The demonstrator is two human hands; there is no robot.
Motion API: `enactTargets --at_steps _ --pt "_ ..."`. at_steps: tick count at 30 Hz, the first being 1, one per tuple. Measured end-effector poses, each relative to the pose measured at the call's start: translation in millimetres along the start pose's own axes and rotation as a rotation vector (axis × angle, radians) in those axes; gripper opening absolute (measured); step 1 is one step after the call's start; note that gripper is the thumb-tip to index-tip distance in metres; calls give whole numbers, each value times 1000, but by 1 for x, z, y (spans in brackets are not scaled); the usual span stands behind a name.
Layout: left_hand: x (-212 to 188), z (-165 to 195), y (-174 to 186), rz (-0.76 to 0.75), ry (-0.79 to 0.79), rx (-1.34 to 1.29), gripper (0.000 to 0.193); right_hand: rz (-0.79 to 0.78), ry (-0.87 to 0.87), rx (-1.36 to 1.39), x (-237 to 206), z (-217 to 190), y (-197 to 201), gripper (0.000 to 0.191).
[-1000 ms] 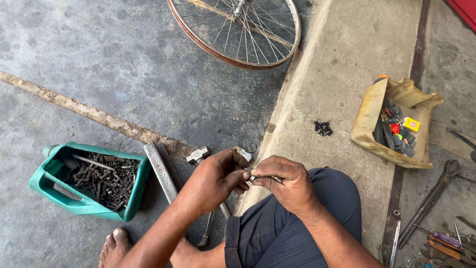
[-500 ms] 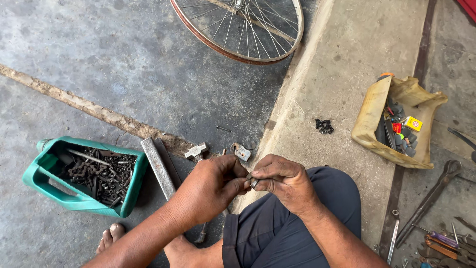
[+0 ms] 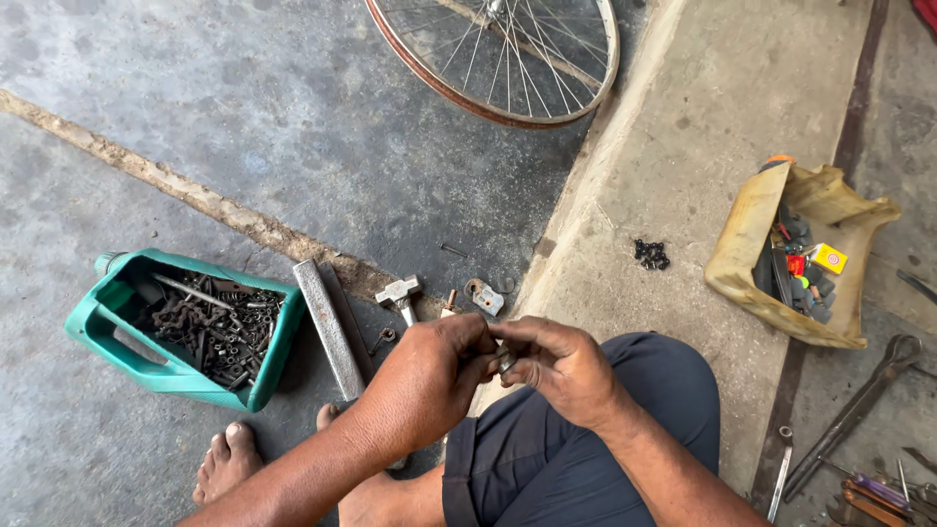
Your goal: The person sits on the floor and uses pliers to manipulate a small metal part, likely a bicycle hub or bearing. They repeatedly squeeze and adjust the part, then insert it into a cylindrical metal tube and use a hammer to tap it into place.
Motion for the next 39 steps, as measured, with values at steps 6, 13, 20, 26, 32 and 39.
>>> enactTargets --at_steps 6,13,20,26,32,39 --pt "-3 -15 -1 56 3 -49 8 150 25 -440 3 -7 -9 37" --pt "11 -30 14 71 -13 -161 7 217 360 -550 12 -24 -16 34" --pt "19 -24 34 64 -233 -118 10 181 309 -364 21 -19 -8 37" --pt "27 -29 35 69 -208 -150 10 180 348 -388 32 -30 -7 39" --pt "35 -34 42 60 -132 -199 20 227 475 -639 35 -45 -15 35" --pt "43 -25 59 -2 -257 52 34 170 317 -656 48 -39 -22 36"
Point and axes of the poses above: each hand's wrist, its own x-axis towards the middle knuckle, its own y-axis out of the back of the hand, z = x × y, the point moved 6 cm from there along x, towards the middle knuckle, and after that the axes turned 7 degrees about -y, right-handed, at the moved point
